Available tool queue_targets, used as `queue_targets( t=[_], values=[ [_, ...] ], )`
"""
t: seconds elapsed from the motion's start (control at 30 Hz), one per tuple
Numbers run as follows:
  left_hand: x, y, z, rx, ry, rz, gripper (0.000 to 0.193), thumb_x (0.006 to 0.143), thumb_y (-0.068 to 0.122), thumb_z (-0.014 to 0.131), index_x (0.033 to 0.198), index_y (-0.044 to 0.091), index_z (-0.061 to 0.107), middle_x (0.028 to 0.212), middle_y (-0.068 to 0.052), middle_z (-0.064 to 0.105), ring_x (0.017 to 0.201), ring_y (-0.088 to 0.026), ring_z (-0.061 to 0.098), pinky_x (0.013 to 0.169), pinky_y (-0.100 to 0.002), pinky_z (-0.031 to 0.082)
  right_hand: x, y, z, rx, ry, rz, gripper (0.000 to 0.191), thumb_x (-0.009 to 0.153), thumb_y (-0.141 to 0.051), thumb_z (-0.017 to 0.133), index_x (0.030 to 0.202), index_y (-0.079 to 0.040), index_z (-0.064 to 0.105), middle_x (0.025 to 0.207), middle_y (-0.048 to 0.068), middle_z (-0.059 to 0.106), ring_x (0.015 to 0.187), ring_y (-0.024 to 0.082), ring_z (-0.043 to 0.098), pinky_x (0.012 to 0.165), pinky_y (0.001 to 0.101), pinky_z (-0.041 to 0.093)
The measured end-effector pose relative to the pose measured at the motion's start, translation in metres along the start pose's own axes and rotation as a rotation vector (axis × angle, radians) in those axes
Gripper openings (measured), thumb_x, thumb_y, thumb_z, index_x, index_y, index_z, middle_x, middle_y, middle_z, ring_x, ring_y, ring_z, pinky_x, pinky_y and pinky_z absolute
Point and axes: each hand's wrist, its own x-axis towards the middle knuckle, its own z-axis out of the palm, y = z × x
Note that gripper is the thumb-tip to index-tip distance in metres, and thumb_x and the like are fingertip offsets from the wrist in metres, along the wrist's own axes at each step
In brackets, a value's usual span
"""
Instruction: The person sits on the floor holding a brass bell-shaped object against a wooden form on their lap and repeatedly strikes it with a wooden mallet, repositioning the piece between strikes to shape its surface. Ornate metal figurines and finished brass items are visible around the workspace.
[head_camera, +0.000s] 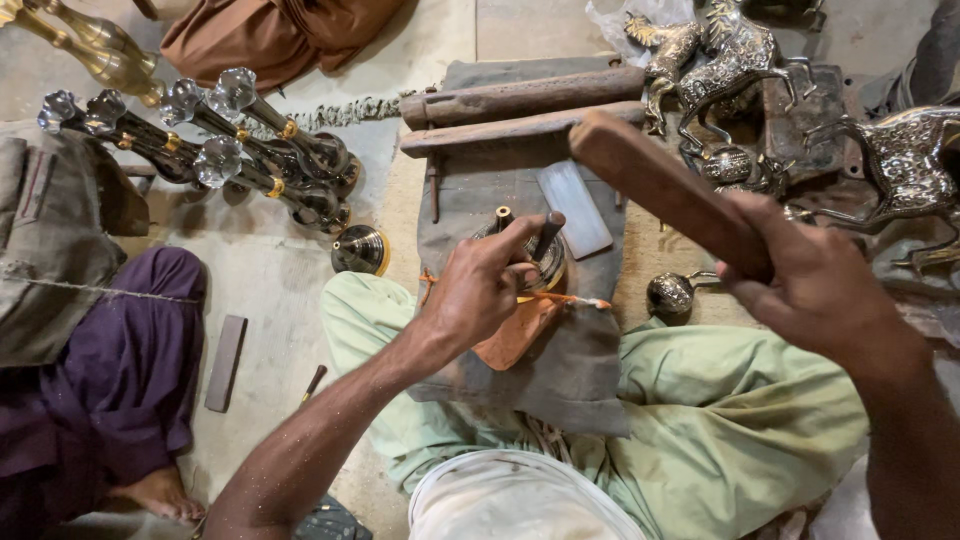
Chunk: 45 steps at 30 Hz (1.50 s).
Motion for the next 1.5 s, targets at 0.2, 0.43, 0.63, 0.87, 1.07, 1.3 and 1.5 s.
queue_targets(
  t=[0.2, 0.43, 0.63, 0.87, 1.07, 1.3, 1.5],
  values=[
    [-0.001, -0.001, -0.004, -0.061, -0.005, 0.101, 0.069, 0.079, -0.019, 0.047, 0.14, 0.012, 0.056, 0.1, -0.019, 0.077, 0.087, -0.027, 0.081, 0.068, -0.042, 0.061, -0.001, -0.004, 0.0, 0.197, 0.003, 0.06, 0.069, 0.082, -0.029, 0.077, 0.145, -0.028, 0.049, 0.092, 0.012, 0.074, 0.07, 0.028, 0.075, 0.077, 0.0434, 0.065],
    [0.0, -0.008, -0.002, -0.081, 0.005, 0.113, 0.063, 0.083, -0.017, 0.052, 0.139, 0.012, 0.055, 0.101, -0.017, 0.076, 0.089, -0.028, 0.08, 0.071, -0.041, 0.063, -0.002, -0.002, 0.007, 0.071, 0.053, -0.042, 0.079, 0.076, -0.023, 0.079, 0.15, -0.025, 0.051, 0.101, 0.014, 0.076, 0.073, 0.028, 0.075, 0.075, 0.0443, 0.063],
    [-0.002, -0.01, -0.005, -0.057, -0.019, 0.119, 0.06, 0.084, -0.016, 0.055, 0.137, 0.012, 0.057, 0.093, -0.019, 0.075, 0.088, -0.03, 0.079, 0.07, -0.043, 0.059, -0.003, -0.004, 0.006, 0.17, 0.044, -0.019, 0.07, 0.076, -0.023, 0.079, 0.141, -0.024, 0.053, 0.095, 0.015, 0.075, 0.077, 0.033, 0.076, 0.079, 0.0465, 0.062],
    [-0.002, -0.013, -0.006, -0.064, -0.015, 0.179, 0.063, 0.078, -0.02, 0.049, 0.136, 0.006, 0.056, 0.101, -0.019, 0.074, 0.091, -0.032, 0.078, 0.074, -0.039, 0.064, -0.006, -0.01, 0.007, 0.042, 0.117, -0.118, 0.078, 0.067, -0.014, 0.078, 0.143, -0.015, 0.058, 0.105, 0.018, 0.076, 0.08, 0.035, 0.075, 0.078, 0.0471, 0.061],
    [-0.003, -0.017, -0.007, -0.029, -0.067, 0.111, 0.053, 0.083, -0.015, 0.057, 0.132, 0.006, 0.059, 0.096, -0.019, 0.075, 0.091, -0.036, 0.076, 0.071, -0.044, 0.058, -0.011, -0.011, 0.006, 0.175, 0.171, -0.064, 0.069, 0.078, -0.022, 0.079, 0.144, -0.017, 0.057, 0.092, 0.02, 0.072, 0.081, 0.037, 0.073, 0.075, 0.0479, 0.059],
    [-0.001, -0.015, -0.01, 0.007, -0.059, 0.134, 0.05, 0.087, -0.01, 0.065, 0.133, 0.009, 0.06, 0.092, -0.018, 0.072, 0.085, -0.039, 0.072, 0.069, -0.047, 0.054, -0.012, -0.021, 0.002, 0.165, 0.178, -0.056, 0.057, 0.08, -0.022, 0.076, 0.136, -0.019, 0.061, 0.091, 0.017, 0.074, 0.077, 0.036, 0.074, 0.074, 0.049, 0.059],
    [-0.001, -0.013, -0.013, -0.146, -0.091, 0.205, 0.056, 0.084, -0.012, 0.063, 0.135, 0.011, 0.059, 0.102, -0.016, 0.074, 0.089, -0.033, 0.076, 0.069, -0.042, 0.058, -0.013, -0.024, -0.007, 0.167, 0.15, 0.0, 0.064, 0.08, -0.022, 0.077, 0.14, -0.013, 0.057, 0.095, 0.02, 0.073, 0.078, 0.036, 0.074, 0.071, 0.0482, 0.059]
  ],
)
